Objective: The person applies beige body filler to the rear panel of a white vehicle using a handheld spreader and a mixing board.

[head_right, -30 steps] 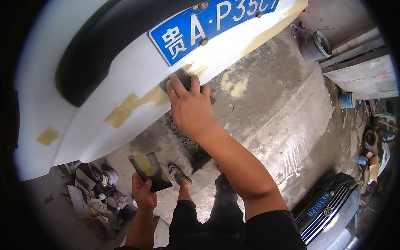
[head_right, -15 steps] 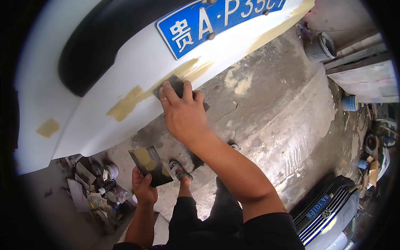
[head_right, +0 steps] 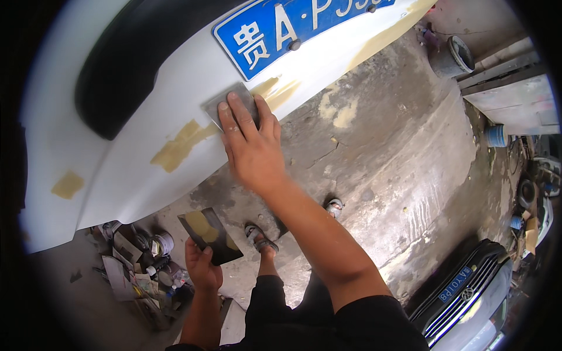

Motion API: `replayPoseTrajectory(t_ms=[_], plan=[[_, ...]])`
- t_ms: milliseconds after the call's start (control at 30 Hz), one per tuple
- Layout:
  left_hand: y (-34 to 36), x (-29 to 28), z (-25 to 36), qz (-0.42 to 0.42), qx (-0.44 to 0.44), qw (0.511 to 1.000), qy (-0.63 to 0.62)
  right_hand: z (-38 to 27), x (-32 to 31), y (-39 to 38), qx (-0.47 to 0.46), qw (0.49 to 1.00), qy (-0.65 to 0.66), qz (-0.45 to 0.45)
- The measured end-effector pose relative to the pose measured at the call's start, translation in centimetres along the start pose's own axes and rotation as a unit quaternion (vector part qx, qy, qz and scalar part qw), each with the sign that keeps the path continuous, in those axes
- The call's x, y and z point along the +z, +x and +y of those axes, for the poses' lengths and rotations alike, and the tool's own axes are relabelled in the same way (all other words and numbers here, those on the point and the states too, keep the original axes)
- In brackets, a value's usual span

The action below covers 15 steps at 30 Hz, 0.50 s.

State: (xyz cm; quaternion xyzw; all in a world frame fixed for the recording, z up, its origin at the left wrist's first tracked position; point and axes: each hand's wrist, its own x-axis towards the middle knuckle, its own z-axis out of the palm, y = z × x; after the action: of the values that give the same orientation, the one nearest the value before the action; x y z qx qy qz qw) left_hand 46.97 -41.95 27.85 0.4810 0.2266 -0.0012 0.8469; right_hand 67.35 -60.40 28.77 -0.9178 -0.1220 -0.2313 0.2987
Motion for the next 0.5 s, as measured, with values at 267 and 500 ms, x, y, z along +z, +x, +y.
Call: replayPoseTrajectory(t_ms=[267, 500], plan=[[0.4, 0.0, 0.3, -0.009, 0.013, 1.000, -0.008, 0.0, 2.1, -0.2, -0.018, 0.999, -0.037, 0.021], [1.9, 4.8, 3.4, -0.052, 0.041, 0.996, -0.053, -1.5, -5.4, -3.9, 0.004, 0.930, 0.362, -0.067]])
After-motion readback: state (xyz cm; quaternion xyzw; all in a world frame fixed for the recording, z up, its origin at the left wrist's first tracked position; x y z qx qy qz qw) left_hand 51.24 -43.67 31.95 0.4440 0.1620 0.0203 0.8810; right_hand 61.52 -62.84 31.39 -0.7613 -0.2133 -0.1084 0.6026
